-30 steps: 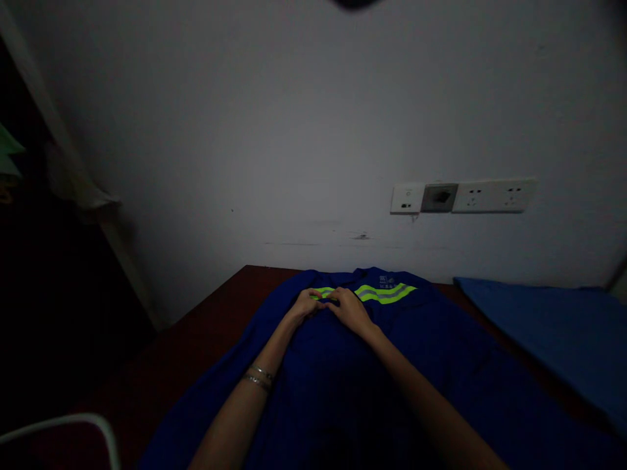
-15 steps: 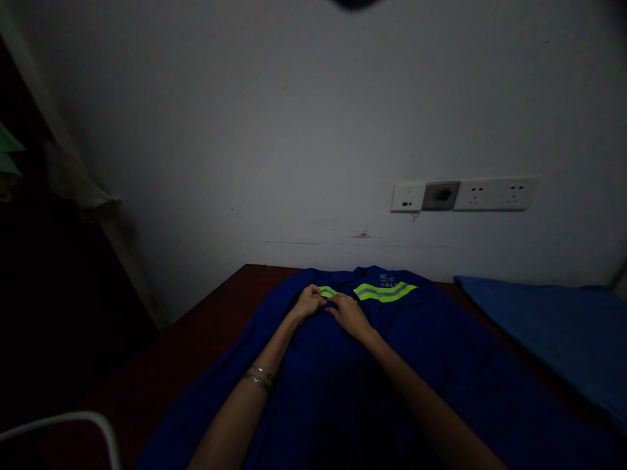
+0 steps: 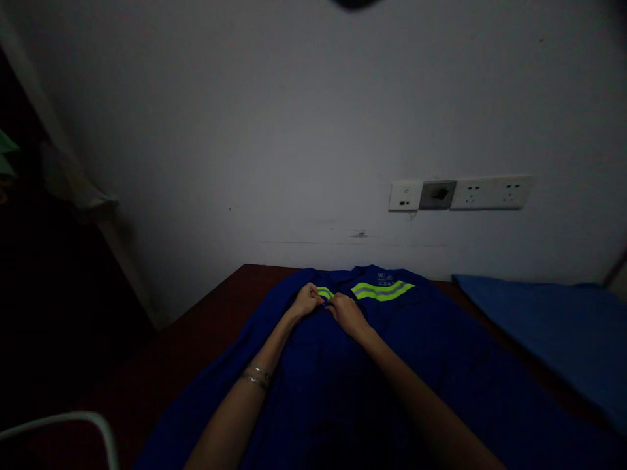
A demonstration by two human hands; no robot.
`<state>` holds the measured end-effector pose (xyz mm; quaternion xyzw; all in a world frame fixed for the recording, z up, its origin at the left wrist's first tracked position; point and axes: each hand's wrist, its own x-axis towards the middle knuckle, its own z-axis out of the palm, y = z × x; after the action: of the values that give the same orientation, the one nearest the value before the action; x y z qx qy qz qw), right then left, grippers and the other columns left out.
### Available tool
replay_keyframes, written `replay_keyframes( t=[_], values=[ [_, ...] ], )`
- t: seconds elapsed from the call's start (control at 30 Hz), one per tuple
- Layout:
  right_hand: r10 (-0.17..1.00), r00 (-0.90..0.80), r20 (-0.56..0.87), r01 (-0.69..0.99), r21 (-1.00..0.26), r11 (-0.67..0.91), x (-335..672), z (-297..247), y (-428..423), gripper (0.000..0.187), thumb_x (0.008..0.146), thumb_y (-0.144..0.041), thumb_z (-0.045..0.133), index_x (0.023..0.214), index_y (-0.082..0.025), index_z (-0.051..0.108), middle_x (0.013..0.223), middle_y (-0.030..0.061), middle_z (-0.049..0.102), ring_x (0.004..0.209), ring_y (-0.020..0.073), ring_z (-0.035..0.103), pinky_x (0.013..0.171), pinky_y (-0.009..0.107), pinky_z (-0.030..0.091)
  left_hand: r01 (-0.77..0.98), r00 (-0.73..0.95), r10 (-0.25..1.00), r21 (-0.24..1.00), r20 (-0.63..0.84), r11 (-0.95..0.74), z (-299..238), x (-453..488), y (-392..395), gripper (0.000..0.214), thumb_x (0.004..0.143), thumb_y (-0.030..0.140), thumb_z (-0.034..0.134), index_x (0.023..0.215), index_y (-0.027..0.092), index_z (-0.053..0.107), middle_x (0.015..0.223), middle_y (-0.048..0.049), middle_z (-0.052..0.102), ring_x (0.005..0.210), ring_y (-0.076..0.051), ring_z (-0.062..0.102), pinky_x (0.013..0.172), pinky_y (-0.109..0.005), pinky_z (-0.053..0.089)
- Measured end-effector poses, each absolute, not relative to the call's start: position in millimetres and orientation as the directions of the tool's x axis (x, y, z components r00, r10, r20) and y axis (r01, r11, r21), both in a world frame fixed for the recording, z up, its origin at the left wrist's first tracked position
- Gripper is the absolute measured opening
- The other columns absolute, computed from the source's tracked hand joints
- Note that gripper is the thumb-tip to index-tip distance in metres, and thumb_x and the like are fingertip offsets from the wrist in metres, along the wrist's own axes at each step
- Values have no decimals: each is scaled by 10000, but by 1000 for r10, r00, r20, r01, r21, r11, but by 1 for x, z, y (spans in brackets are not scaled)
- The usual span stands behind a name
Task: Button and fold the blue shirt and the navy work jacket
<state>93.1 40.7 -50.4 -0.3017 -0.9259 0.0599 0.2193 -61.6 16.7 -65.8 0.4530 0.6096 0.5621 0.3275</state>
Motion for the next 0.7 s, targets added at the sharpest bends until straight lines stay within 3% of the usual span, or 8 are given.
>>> replay_keyframes(
  t=[0.53, 0.7],
  values=[
    [565, -745, 356, 508, -245, 825, 95, -50, 44, 197, 845, -225, 490, 843, -162, 677, 896, 100, 642, 850, 186, 604, 751, 237, 395, 228, -312, 948, 974, 69, 4, -52, -67, 4, 294, 580, 85, 632, 770, 174, 426, 369, 142, 417, 256, -33, 315, 327, -145, 207],
    [566, -744, 355, 508, -251, 824, 96, -50, 44, 221, 852, -239, 473, 830, -162, 679, 889, 100, 643, 852, 181, 600, 762, 235, 392, 307, -273, 962, 947, -1, 88, -38, -69, -8, 285, 583, 93, 656, 822, 135, 507, 409, 93, 506, 284, -42, 385, 330, -146, 252]
  ],
)
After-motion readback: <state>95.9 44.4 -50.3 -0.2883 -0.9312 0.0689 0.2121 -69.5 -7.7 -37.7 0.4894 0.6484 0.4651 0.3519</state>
